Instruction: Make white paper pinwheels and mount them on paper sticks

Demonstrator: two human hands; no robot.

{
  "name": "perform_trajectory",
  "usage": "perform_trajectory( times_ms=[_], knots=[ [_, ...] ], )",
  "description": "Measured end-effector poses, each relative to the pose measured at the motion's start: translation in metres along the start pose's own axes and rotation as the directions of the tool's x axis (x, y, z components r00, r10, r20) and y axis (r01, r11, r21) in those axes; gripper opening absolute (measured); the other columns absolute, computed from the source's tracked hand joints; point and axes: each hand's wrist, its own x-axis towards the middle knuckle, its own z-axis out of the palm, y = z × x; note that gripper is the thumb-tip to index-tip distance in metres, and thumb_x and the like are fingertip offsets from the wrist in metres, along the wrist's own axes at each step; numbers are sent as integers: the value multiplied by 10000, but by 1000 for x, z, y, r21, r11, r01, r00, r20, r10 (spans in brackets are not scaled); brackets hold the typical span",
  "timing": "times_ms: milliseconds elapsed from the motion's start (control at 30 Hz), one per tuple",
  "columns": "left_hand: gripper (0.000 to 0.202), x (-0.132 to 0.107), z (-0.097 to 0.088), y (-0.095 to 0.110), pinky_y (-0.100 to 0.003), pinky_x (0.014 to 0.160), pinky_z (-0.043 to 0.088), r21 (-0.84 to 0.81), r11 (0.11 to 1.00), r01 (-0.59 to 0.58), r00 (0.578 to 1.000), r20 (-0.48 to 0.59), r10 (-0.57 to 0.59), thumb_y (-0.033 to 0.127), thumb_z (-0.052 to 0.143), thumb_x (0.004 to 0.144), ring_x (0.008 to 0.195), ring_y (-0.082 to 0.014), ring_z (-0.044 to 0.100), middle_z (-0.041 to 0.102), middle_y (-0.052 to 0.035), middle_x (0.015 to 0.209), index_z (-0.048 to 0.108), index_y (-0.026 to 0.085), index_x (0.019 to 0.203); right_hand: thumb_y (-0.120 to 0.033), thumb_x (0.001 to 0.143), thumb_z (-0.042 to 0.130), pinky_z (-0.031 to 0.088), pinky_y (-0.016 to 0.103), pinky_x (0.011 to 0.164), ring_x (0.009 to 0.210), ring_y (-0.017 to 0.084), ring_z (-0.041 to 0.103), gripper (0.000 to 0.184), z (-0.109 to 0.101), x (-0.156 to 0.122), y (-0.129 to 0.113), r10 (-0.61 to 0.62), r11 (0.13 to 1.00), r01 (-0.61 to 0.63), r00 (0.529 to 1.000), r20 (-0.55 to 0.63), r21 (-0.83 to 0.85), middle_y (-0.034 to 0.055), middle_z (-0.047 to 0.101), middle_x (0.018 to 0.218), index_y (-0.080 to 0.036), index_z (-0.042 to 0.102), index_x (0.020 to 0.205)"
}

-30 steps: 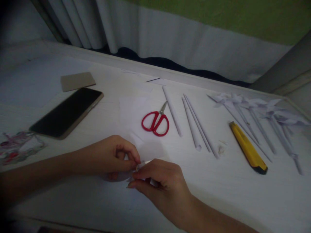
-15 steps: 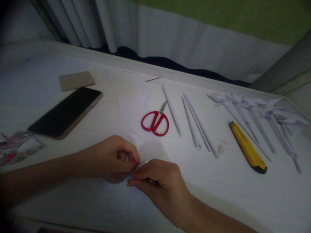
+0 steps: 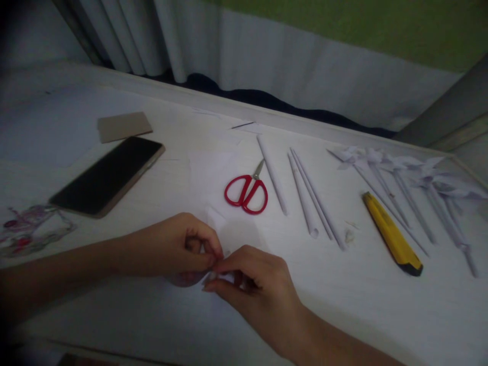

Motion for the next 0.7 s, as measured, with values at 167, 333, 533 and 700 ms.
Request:
perform_trajectory(
  times_ms=[167,333,533,700],
  knots=[
    [98,-5,-2,2,-95,345,343,-2,1000,-13,999,50,13,187,540,701,376,-40,462,508,68,432,600,158,773,-281,556,743,365,233,495,609,111,455,327,-2,0,-1,-38,997,31,994,-99,-66,-23,477,709,-215,494,758],
    [128,-9,-5,8,-110,363,372,82,996,-22,997,73,16,237,544,716,384,-49,484,503,69,448,606,172,809,-284,558,742,390,251,579,713,130,469,386,-2,2,0,-31,999,30,999,-31,-18,-19,465,795,-231,463,819],
    [297,-15,-4,14,-106,344,347,121,992,40,997,61,-47,345,679,581,376,-51,463,485,81,442,607,186,821,-208,584,720,386,242,576,713,130,478,355,-4,2,-1,-22,998,21,1000,-6,-64,-18,476,795,-231,471,837],
    [334,-16,1,13,-105,329,312,117,990,76,996,38,-81,334,713,526,376,-46,437,484,87,461,597,191,806,-168,624,675,382,240,552,696,135,486,290,-4,0,-3,-15,990,20,999,40,-141,-5,492,790,-226,487,836]
  ],
)
